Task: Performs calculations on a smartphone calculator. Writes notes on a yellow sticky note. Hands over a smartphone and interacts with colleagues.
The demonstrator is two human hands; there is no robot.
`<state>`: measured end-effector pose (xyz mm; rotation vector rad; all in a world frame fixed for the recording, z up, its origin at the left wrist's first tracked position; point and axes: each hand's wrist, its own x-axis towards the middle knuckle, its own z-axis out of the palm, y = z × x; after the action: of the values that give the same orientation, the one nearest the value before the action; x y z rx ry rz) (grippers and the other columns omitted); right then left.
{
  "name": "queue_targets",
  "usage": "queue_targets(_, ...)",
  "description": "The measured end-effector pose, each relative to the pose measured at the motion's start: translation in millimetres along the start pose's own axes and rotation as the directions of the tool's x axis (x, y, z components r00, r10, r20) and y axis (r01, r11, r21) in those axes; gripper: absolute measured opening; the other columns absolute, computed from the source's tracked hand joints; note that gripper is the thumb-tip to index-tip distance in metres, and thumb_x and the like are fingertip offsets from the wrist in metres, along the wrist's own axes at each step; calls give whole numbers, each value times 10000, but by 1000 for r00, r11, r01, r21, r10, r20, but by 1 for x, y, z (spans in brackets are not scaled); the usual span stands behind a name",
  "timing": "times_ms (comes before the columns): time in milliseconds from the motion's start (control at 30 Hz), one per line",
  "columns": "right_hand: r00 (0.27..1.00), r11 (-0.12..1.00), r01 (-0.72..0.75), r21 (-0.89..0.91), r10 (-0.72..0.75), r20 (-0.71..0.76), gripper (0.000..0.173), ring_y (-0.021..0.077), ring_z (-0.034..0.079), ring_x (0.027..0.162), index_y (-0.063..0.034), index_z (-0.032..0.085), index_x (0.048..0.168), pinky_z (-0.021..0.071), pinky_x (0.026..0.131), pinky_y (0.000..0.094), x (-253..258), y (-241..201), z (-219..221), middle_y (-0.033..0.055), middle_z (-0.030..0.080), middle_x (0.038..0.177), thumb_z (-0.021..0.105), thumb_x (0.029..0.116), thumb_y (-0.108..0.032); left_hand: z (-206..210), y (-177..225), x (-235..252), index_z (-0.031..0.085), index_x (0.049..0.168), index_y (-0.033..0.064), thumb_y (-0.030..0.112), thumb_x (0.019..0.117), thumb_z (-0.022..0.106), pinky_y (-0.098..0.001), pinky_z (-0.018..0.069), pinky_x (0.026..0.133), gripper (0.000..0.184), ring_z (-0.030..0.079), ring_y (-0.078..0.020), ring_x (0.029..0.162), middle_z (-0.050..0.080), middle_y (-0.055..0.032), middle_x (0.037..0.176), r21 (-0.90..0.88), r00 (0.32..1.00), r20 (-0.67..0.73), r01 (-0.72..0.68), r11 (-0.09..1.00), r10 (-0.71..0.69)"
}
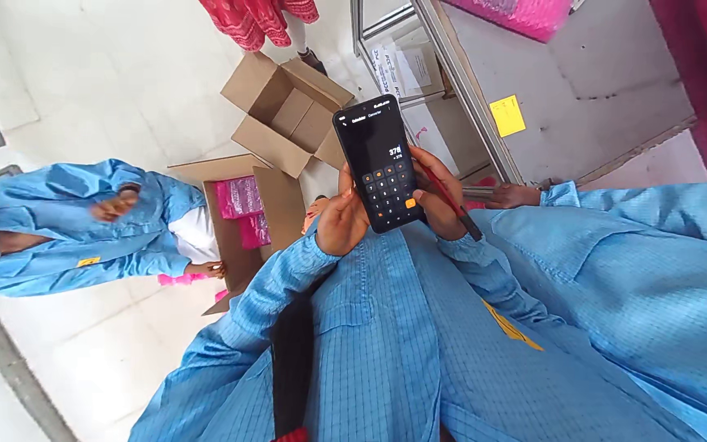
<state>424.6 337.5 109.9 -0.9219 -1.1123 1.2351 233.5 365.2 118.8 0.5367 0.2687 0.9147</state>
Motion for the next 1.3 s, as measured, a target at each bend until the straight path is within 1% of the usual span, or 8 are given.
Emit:
queue_targets(67,1000,998,14,60,-13,-10,578,104,661,1151,30,460,1470,561,981,320,-1,3,-1,61,656,1350,540,908,-84,0,0,0,333,1476,314,317,1016,467,-423,501,1052,479,585,-215,1274,583,-9,1388,-2,1000,4,-2,1000,2)
queue_targets(233,999,999,-3,40,4,-46,558,121,671,1132,69,481,1437,567,979,333,-1,2,1,100,662,1329,515,893,-50,-2,0,0,277,1502,262,369,1011,513,-457,498,1061,555,574,-248,1297,569,-37,1418,6,1000,-9,-4,1000,4)
queue_targets(333,997,1000,-10,18,11,-74,545,119,683,1089,104,499,1406,571,957,323,-1,2,1,130,685,1270,521,888,-65,-1,-1,2,179,1523,229,357,1013,520,-491,503,1054,627,559,-279,1313,539,-57,1441,-6,1000,13,-19,1000,19)
queue_targets(500,995,1000,-27,-7,26,-98,533,114,688,1049,135,511,1371,573,928,300,0,0,2,160,695,1215,502,875,-62,2,-2,4,227,1475,192,339,1009,536,-498,504,1052,579,556,-291,1314,547,-70,1419,-18,1000,-13,-23,1000,23)
queue_targets(767,992,1000,-20,4,20,-128,515,92,678,1069,154,513,1359,561,943,273,-1,2,1,166,685,1234,505,882,-41,1,-4,6,189,1487,173,331,1015,535,-504,489,1071,606,545,-293,1327,531,-74,1432,-29,1000,-3,-18,999,18)
queue_targets(1033,992,997,-16,-69,7,-129,543,97,680,1060,127,491,1401,572,938,295,2,2,0,148,685,1234,555,890,-47,2,-4,11,177,1507,201,348,999,551,-491,492,1067,648,552,-277,1320,533,-62,1434,-2,1000,-17,-8,1000,8)
queue_targets(1133,994,984,-58,-167,41,-102,658,95,672,1098,106,421,1460,578,950,302,3,-4,4,145,660,1290,642,868,-75,3,-2,10,306,1508,301,399,984,549,-441,493,1058,586,568,-217,1292,562,-5,1419,69,1000,-13,13,998,-12)
queue_targets(1300,999,965,-21,-261,7,-54,836,86,648,1140,94,346,1502,570,962,278,6,-4,7,145,620,1331,750,799,-111,5,-1,14,294,1484,347,365,983,545,-423,508,1036,561,571,-202,1277,560,18,1397,67,1000,-7,10,998,-9)
